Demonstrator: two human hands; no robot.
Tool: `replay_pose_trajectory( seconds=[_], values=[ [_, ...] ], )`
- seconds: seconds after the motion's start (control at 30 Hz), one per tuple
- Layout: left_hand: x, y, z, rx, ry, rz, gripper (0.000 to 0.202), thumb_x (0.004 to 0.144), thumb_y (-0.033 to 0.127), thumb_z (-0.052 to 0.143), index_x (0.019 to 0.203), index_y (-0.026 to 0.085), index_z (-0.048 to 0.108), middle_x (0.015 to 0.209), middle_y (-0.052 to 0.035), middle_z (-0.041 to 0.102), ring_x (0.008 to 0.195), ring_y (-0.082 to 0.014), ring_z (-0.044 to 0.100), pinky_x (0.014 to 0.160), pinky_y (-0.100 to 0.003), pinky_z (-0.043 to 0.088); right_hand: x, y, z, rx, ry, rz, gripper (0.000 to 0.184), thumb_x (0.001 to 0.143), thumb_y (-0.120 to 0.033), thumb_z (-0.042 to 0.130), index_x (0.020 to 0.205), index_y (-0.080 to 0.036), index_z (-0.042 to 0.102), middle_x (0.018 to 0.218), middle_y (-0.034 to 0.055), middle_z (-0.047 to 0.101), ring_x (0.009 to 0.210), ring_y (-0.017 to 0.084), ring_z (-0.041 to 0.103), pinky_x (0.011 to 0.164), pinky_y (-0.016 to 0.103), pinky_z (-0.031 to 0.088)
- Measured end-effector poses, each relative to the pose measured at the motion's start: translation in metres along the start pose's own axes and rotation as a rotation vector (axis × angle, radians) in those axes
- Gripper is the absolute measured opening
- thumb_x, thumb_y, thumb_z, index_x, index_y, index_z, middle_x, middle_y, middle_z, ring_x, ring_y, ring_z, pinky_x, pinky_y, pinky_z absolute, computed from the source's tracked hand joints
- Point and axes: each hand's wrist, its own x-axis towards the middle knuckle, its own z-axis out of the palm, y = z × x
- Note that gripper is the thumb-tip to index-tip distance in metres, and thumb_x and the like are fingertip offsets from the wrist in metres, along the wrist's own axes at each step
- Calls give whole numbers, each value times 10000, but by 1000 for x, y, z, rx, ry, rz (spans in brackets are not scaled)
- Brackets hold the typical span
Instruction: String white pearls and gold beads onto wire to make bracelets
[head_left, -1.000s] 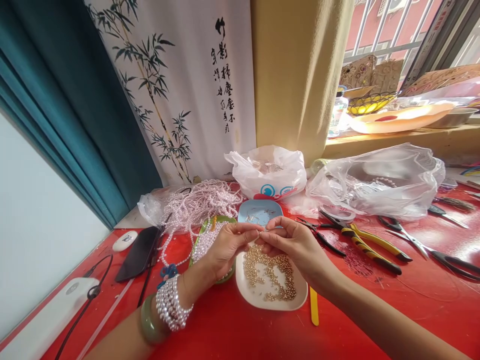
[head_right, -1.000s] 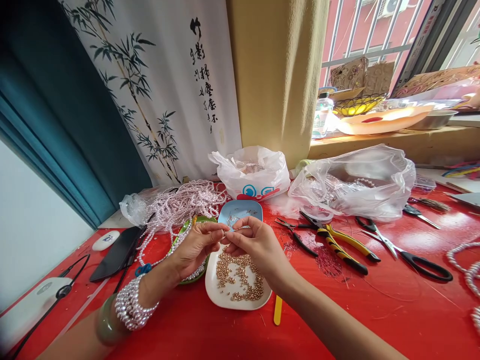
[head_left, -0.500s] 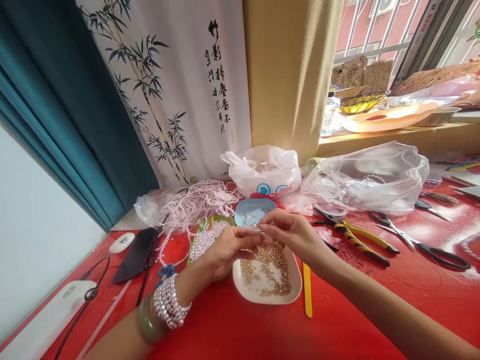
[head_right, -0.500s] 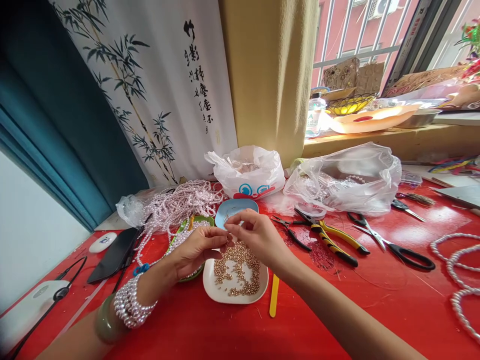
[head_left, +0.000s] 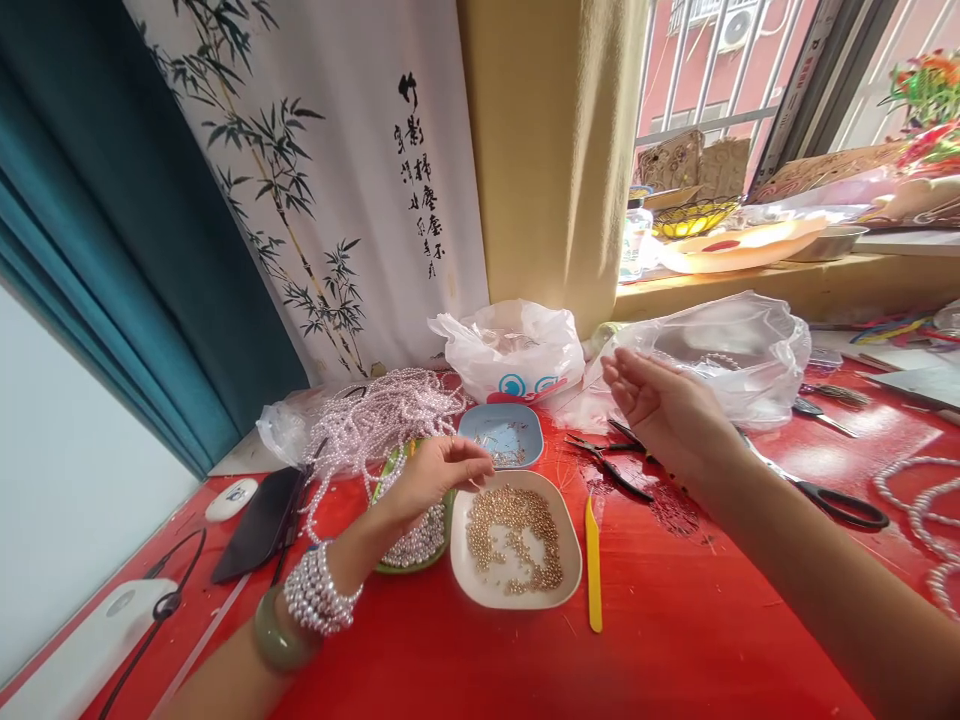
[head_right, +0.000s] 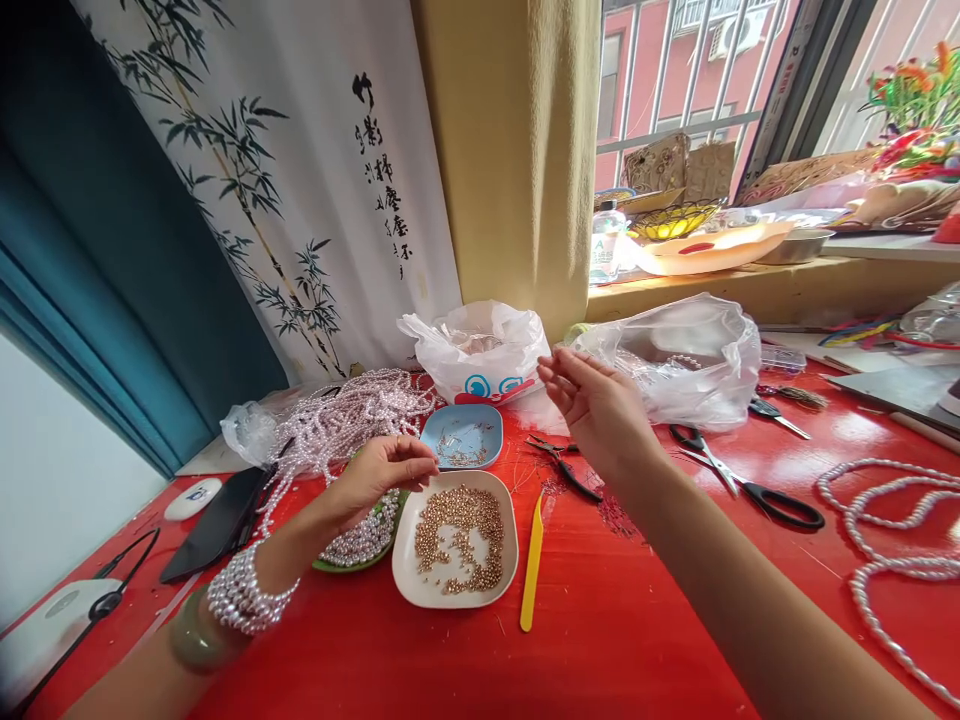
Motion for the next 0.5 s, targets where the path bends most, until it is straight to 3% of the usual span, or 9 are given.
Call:
replay_pose_trajectory(
  seconds=[0.13,0.27,0.5],
  values=[
    [21,8,-8,255,30,176,151,668,255,635,741,126,607,664,-21,614,614,-113,559,600,-243,459,-3,-17,1,-47,29,-155,136,768,-119,556,660,-161,627,645,-22,622,568,26,600,496,57,480],
    [47,8,-10,717,128,395,115,737,243,553,767,160,627,761,-27,653,686,-133,575,653,-253,455,-7,-22,4,-123,59,-268,84,738,-157,608,661,-182,633,643,-23,622,564,37,600,502,82,482],
    [79,-17,-5,882,159,415,70,682,146,595,676,189,650,736,-21,663,735,-182,587,764,-318,432,-6,-7,-1,-301,-40,-320,51,720,-235,624,703,-187,629,676,-14,620,584,61,594,531,138,486]
  ],
)
